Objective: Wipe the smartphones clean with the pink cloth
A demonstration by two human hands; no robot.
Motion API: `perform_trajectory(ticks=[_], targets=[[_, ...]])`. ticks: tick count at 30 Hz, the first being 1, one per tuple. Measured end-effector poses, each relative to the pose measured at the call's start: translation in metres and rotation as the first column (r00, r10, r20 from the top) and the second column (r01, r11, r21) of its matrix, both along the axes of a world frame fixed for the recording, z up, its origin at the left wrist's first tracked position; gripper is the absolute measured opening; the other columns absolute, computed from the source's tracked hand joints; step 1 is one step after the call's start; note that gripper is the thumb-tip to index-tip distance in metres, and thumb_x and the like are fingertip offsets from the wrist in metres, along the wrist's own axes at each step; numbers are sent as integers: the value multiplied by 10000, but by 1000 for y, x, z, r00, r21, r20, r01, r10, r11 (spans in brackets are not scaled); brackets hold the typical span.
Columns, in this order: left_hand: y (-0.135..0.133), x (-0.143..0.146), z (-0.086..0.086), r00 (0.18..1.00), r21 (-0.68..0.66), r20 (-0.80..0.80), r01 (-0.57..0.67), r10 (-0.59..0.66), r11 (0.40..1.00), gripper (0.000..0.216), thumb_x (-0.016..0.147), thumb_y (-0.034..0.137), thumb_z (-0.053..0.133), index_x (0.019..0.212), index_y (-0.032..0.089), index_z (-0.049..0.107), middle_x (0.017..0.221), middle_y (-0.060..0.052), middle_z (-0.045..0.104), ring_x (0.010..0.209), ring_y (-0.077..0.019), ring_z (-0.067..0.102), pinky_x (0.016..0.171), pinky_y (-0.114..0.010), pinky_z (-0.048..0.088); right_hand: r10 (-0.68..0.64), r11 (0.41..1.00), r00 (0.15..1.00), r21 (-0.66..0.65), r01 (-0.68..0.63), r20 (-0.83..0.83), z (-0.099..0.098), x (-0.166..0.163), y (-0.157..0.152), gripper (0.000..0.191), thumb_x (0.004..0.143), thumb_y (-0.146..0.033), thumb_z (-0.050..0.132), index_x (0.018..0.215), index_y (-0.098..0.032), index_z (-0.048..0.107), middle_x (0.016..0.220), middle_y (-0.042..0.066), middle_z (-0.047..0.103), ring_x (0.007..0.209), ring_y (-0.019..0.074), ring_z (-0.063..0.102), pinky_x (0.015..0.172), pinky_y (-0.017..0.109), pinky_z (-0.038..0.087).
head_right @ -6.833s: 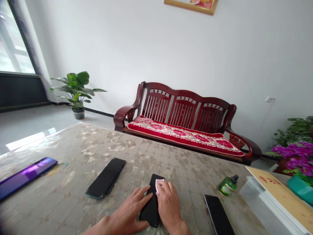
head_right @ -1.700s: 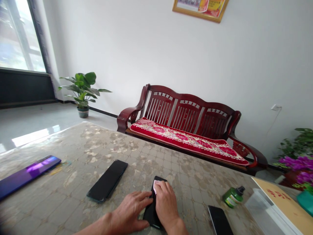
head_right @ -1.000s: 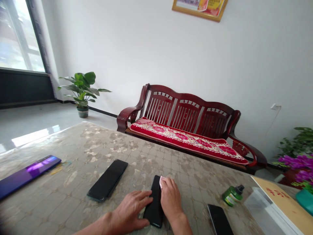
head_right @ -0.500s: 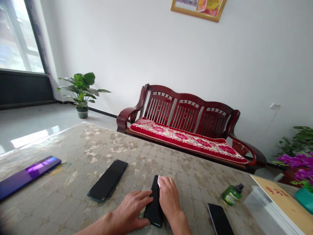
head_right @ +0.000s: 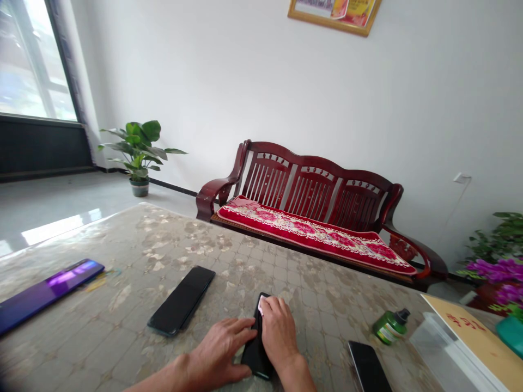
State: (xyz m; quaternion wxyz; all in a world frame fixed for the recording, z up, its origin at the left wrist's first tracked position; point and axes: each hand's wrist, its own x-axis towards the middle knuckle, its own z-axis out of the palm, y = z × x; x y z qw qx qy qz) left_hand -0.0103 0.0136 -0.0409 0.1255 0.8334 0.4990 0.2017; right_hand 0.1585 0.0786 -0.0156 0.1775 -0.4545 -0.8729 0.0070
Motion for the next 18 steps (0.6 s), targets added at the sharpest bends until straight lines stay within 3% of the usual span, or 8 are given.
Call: perform_trajectory(ticks=[3,10,18], targets=[[0,0,1,1000,3,9,1,-1,1000,508,715,446,725,1172,268,594,1301,-54,603,1083,-280,620,989,-409,470,-7,1000,1000,14,6,15,2,-5,5,332,913,-112,448,1125,-247,665,1047,48,678,999,204,582,911,299,425],[0,1,-1,999,12,40,11,-11,1000,476,720,428,716,1150,273,582,1284,-35,605,1091,-269,615,978,-392,475,92,995,996,-30,-92,-12,0,14,-19,370,921,-91,436,1164,-268,652,1116,23,653,1028,185,561,915,275,420],[-1,0,0,1000,8,27,-8,7,1000,507,698,416,754,1155,263,597,1276,-45,609,1074,-263,623,970,-402,479,-11,1000,1000,15,11,5,4,9,6,410,926,-80,413,1185,-278,662,1098,39,679,1027,196,585,918,306,435]])
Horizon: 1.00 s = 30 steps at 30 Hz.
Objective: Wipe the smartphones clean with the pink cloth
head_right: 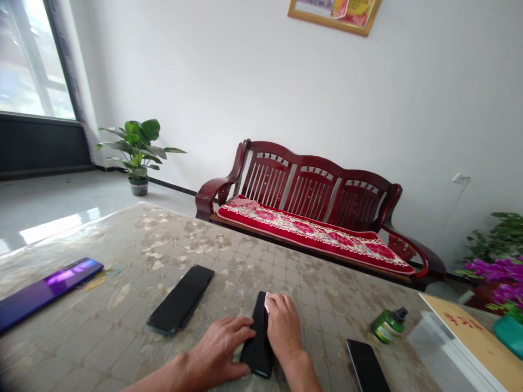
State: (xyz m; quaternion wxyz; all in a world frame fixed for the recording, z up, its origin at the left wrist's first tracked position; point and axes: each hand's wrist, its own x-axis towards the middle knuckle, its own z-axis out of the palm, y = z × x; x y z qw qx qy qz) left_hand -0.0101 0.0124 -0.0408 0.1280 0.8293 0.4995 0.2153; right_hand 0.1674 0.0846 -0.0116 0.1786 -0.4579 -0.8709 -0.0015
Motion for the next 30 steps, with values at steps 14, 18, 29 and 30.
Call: perform_trajectory(ticks=[14,18,29,30], targets=[[0,0,6,1000,-17,-4,-5,5,1000,485,697,380,742,1143,261,595,1265,-35,615,1074,-260,617,941,-381,487,25,996,995,-82,-33,-96,-2,5,-13,398,920,-75,386,1140,-234,677,1105,60,672,1059,207,575,948,315,427],[1,0,6,1000,-23,-3,-8,8,1000,471,714,384,734,1146,274,583,1268,-28,611,1082,-256,611,949,-376,475,36,996,993,-71,-45,-115,-1,1,-11,387,908,-68,394,1092,-236,690,1074,57,675,1031,209,579,927,322,434],[2,-8,19,998,-132,54,48,-41,990,365,796,379,692,1108,271,538,1274,-16,576,1141,-236,583,968,-315,443,356,924,901,-51,-379,-250,0,30,-45,269,839,-77,459,992,-218,629,1006,42,661,935,195,560,822,307,431],[3,-9,22,998,-147,55,48,-40,988,351,808,321,664,1129,275,528,1252,-9,584,1120,-227,595,951,-303,451,361,922,894,-41,-385,-264,-1,31,-43,257,842,-81,455,988,-215,619,1000,44,657,930,193,559,813,307,429]])
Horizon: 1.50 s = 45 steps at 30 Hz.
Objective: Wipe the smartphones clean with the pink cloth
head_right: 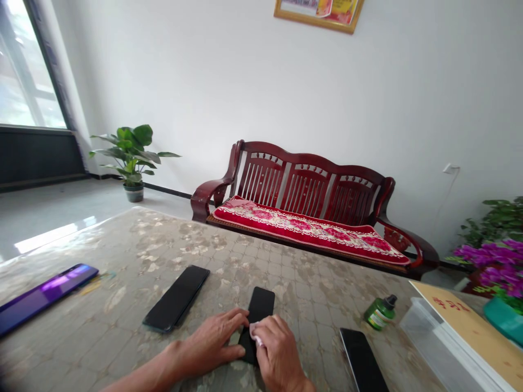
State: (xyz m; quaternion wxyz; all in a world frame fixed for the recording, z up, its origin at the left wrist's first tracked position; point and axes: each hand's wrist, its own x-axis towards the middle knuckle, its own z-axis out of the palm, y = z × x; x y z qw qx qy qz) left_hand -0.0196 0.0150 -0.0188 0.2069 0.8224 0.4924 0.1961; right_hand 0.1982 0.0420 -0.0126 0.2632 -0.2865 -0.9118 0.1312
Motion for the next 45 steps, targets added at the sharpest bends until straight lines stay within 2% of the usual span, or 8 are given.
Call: perform_trajectory(ticks=[9,14,22,25,28,34,40,45], targets=[[35,4,25,937,77,-346,70,-39,995,565,713,-23,543,1208,249,522,1263,-63,574,1139,-251,560,944,-355,449,62,998,993,15,-61,-99,-11,4,1,212,853,-104,454,958,-217,599,980,43,657,920,189,565,804,316,428],[67,21,39,844,145,-494,315,-207,938,716,664,-10,682,1251,362,506,1390,-34,489,1212,-276,475,931,-377,431,76,997,988,11,-75,-137,-12,4,2,207,885,-143,447,969,-218,621,958,52,664,893,192,575,778,320,442],[105,41,49,832,107,-535,238,-146,965,685,485,89,855,1063,361,608,1266,-40,577,1095,-309,523,810,-373,462,-53,997,944,-72,31,-326,-22,11,7,226,940,-266,456,967,-225,677,898,47,687,849,190,618,767,299,476],[114,32,51,830,69,-545,185,-118,980,758,287,129,929,961,303,628,1136,-39,623,1060,-323,536,802,-372,482,-329,934,832,-284,216,-448,-35,18,15,275,938,-379,481,960,-218,702,917,42,711,852,195,646,763,272,494],[113,18,50,842,49,-538,85,-45,995,735,235,231,954,895,235,630,1106,-68,621,1047,-338,547,819,-382,493,-600,791,599,-506,345,-530,-48,23,26,395,876,-521,536,963,-180,715,960,64,732,902,232,662,770,276,514],[62,11,31,861,59,-468,-193,198,979,552,642,403,819,1073,130,610,1142,-178,580,1078,-367,547,911,-466,462,-761,647,319,-692,319,-564,-54,27,39,585,781,-635,583,1066,-135,687,1032,96,725,901,265,664,683,299,537],[11,21,18,910,-60,-305,-313,281,948,719,662,442,761,1272,129,545,1243,-180,535,1158,-375,485,995,-483,409,-726,686,422,-604,405,-543,-57,27,43,552,814,-610,550,1064,-143,705,1107,121,716,1038,295,648,860,363,529],[-5,12,11,974,-134,-147,-195,175,972,876,601,405,810,1382,172,489,1383,-153,466,1263,-359,415,1070,-426,365,-525,845,749,-352,403,-403,-57,16,39,416,917,-430,463,1163,-185,692,1199,109,685,1109,253,632,988,404,488]])
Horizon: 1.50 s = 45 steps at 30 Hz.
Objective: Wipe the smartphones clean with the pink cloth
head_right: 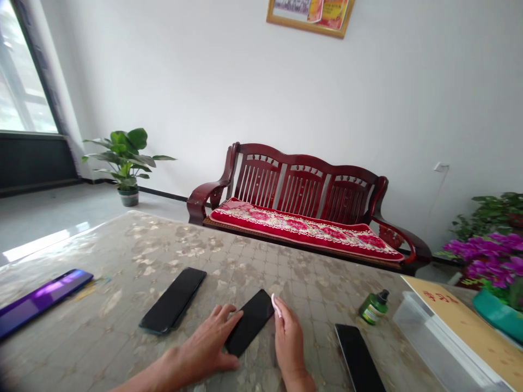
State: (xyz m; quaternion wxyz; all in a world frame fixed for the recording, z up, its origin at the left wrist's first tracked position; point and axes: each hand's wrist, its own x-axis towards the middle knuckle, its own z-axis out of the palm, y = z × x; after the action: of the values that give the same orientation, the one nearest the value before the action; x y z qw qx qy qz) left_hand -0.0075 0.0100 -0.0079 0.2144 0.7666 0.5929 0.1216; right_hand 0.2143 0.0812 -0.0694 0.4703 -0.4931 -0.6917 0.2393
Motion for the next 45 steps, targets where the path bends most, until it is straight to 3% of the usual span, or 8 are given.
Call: perform_trajectory(ticks=[5,11,17,26,31,34,40,45], targets=[[0,-10,-15,981,53,159,104,-111,993,688,685,354,770,1329,264,546,1352,-84,509,1218,-300,486,1063,-389,384,163,967,884,105,-230,439,14,-15,-25,448,910,-168,451,1329,-264,579,1342,40,599,1241,200,539,1065,383,443],[4,-15,-21,958,88,210,182,-197,979,653,694,341,777,1305,266,560,1328,-77,526,1214,-282,495,1054,-347,393,144,965,757,79,-250,637,25,-18,-19,512,893,-110,443,1374,-260,533,1379,32,570,1270,208,514,1088,386,425],[-2,-9,-20,981,81,127,139,-149,987,633,716,340,749,1313,263,555,1397,-85,500,1236,-310,486,1056,-395,396,56,977,762,120,-174,646,19,-21,7,497,904,-117,404,1375,-213,532,1385,74,562,1281,222,513,1091,419,419],[-5,-2,-23,984,132,96,135,-148,982,532,740,369,742,1228,205,605,1379,-95,539,1184,-299,525,1047,-384,400,168,937,687,101,-333,707,7,-8,-37,610,855,-86,440,1441,-255,448,1424,22,523,1292,215,504,1067,365,452],[-4,-3,-22,983,109,80,154,-163,982,549,759,401,722,1259,224,585,1396,-80,534,1166,-304,535,1025,-389,419,65,978,728,100,-181,683,21,-28,-10,528,878,-99,402,1370,-228,544,1379,57,568,1257,238,539,1064,415,447],[-5,-4,-24,981,117,91,163,-174,980,558,771,408,705,1283,234,567,1406,-72,525,1170,-300,530,1038,-386,403,27,981,731,120,-149,682,19,-34,-2,533,858,-90,410,1356,-210,560,1352,76,589,1236,247,557,1045,418,455],[-6,-1,-30,975,153,135,155,-176,976,487,765,375,715,1224,267,591,1348,-30,564,1114,-280,543,1021,-376,407,126,924,700,173,-341,703,-1,-22,-27,600,839,-92,466,1414,-258,487,1390,32,559,1249,224,547,1048,360,440],[-8,0,-25,984,137,97,138,-152,981,399,790,380,682,1157,232,623,1289,-53,597,1075,-283,553,980,-375,437,75,970,707,114,-215,703,18,-37,-9,522,887,-109,397,1382,-214,529,1393,61,555,1270,237,524,1086,407,397]])
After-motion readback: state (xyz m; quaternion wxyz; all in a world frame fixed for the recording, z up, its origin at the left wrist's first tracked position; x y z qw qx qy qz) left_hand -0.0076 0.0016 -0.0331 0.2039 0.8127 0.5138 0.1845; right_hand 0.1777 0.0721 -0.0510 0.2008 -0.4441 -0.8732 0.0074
